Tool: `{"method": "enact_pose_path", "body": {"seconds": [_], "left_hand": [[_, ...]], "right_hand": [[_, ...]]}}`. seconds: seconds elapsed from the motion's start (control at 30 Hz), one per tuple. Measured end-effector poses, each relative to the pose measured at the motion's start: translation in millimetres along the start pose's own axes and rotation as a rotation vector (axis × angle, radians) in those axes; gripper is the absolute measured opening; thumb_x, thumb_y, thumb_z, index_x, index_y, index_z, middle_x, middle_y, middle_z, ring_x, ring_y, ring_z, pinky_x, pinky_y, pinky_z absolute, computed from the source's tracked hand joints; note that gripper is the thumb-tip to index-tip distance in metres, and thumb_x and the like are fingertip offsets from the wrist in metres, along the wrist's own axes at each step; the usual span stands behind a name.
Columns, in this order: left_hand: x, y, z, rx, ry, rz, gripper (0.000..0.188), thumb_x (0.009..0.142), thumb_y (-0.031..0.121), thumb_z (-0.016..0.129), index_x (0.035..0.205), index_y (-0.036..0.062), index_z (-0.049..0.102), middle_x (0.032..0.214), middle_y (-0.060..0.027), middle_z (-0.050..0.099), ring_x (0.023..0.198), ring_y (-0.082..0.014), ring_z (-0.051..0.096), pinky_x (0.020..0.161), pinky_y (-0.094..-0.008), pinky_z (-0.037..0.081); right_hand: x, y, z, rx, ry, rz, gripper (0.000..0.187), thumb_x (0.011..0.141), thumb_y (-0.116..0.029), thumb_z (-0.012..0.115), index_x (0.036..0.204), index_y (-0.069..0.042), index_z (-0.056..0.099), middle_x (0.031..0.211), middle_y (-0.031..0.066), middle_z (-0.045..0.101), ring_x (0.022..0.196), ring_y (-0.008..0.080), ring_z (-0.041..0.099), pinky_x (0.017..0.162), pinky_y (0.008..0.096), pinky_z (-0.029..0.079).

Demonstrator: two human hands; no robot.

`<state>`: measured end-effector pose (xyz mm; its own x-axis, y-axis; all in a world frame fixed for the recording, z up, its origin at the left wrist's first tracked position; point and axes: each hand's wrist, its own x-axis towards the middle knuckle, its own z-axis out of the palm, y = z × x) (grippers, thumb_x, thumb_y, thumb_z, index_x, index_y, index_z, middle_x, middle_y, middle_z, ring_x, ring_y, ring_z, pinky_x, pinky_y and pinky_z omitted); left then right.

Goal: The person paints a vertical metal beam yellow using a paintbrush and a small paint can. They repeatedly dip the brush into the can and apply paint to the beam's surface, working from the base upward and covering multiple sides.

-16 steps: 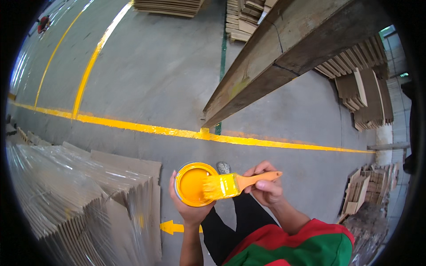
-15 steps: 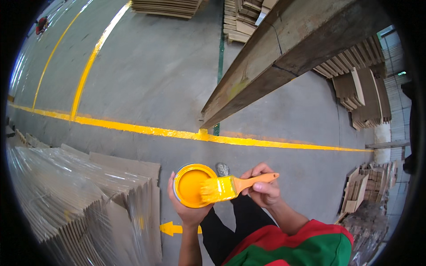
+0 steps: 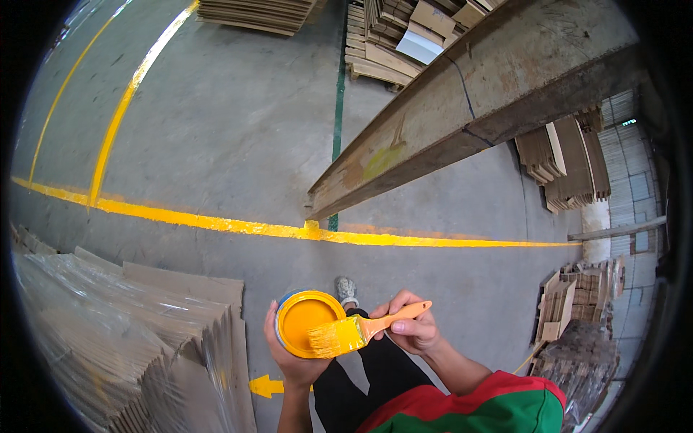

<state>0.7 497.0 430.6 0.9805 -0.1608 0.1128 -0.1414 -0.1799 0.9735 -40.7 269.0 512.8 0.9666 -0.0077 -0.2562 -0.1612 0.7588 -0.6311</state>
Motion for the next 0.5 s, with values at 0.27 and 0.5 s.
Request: {"method": "enact_pose_path", "body": {"seconds": [0.27, 0.5], "left_hand": [[1.1, -2.9, -2.3, 0.056, -0.028, 0.028, 0.127, 0.061, 0.037, 0.103, 0.157, 0.0042, 0.026, 0.156, -0.0210, 0.038, 0.142, -0.0332, 0.048, 0.122, -0.0456, 0.037], [-0.4, -6.3, -2.8, 0.005, -0.041, 0.033, 0.127, 0.062, 0.037, 0.102, 0.157, 0.0038, 0.025, 0.157, -0.0216, 0.038, 0.142, -0.0336, 0.047, 0.122, -0.0456, 0.036]], "right_hand": [[1.1, 3.2, 1.1, -0.005, 0.001, -0.004, 0.026, 0.093, 0.007, 0.063, 0.118, -0.002, 0.060, 0.128, 0.0315, 0.064, 0.106, 0.0344, 0.071, 0.096, 0.0428, 0.059], [-2.9, 6.9, -1.8, 0.060, -0.011, -0.010, 0.026, 0.093, 0.007, 0.062, 0.118, -0.002, 0.060, 0.128, 0.0310, 0.064, 0.108, 0.0363, 0.071, 0.095, 0.0439, 0.060]]}}
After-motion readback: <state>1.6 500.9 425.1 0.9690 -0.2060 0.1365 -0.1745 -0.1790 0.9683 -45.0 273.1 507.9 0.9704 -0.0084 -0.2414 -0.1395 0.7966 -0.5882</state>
